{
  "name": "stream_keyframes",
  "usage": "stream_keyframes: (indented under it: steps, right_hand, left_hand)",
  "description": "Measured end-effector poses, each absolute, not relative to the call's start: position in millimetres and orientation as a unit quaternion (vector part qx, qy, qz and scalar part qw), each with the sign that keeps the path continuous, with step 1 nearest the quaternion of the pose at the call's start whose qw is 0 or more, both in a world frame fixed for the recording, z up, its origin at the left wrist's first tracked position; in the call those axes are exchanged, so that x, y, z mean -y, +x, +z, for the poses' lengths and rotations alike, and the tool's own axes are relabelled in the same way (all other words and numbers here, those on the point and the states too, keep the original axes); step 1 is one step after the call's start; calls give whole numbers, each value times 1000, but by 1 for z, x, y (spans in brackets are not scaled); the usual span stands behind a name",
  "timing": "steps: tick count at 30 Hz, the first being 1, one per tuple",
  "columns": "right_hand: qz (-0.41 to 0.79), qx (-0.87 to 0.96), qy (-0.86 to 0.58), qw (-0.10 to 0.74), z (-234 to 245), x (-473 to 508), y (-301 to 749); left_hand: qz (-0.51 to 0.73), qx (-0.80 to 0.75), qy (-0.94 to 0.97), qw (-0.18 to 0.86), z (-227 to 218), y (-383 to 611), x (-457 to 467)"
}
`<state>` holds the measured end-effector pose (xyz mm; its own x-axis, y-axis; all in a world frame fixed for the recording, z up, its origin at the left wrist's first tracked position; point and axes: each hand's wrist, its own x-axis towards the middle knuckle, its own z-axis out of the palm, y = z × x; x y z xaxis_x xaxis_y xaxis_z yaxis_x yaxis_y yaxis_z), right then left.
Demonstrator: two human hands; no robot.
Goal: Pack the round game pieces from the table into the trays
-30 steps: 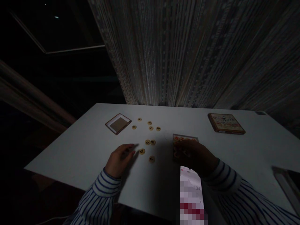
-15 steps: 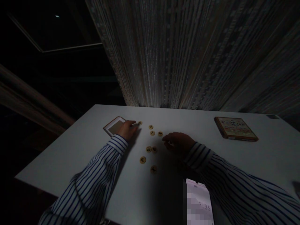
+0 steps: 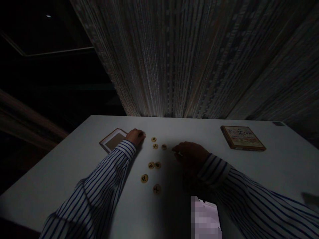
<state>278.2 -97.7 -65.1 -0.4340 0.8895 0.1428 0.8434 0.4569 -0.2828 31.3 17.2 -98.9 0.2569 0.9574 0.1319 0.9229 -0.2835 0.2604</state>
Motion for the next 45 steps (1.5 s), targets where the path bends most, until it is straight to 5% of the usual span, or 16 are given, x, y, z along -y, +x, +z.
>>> stream_keyframes:
  steps: [10, 23, 29, 36, 45]
  right_hand:
    - [188, 776, -505, 326, -59, 128, 284]
    - [343, 660, -482, 463, -54, 180, 295]
    - [357, 593, -479, 540, -59, 201, 298]
    - [323, 614, -497, 521, -64, 221, 300]
    - [76, 790, -452, 407, -56, 222, 318]
  left_hand:
    - [302, -443, 827, 171, -62, 68, 80]
    - [266, -347, 883, 171, -54, 117, 154]
    - [376, -376, 766, 362, -58, 130, 169]
    - [404, -375, 558, 620, -61, 140, 174]
    - [345, -345, 553, 675, -59, 144, 172]
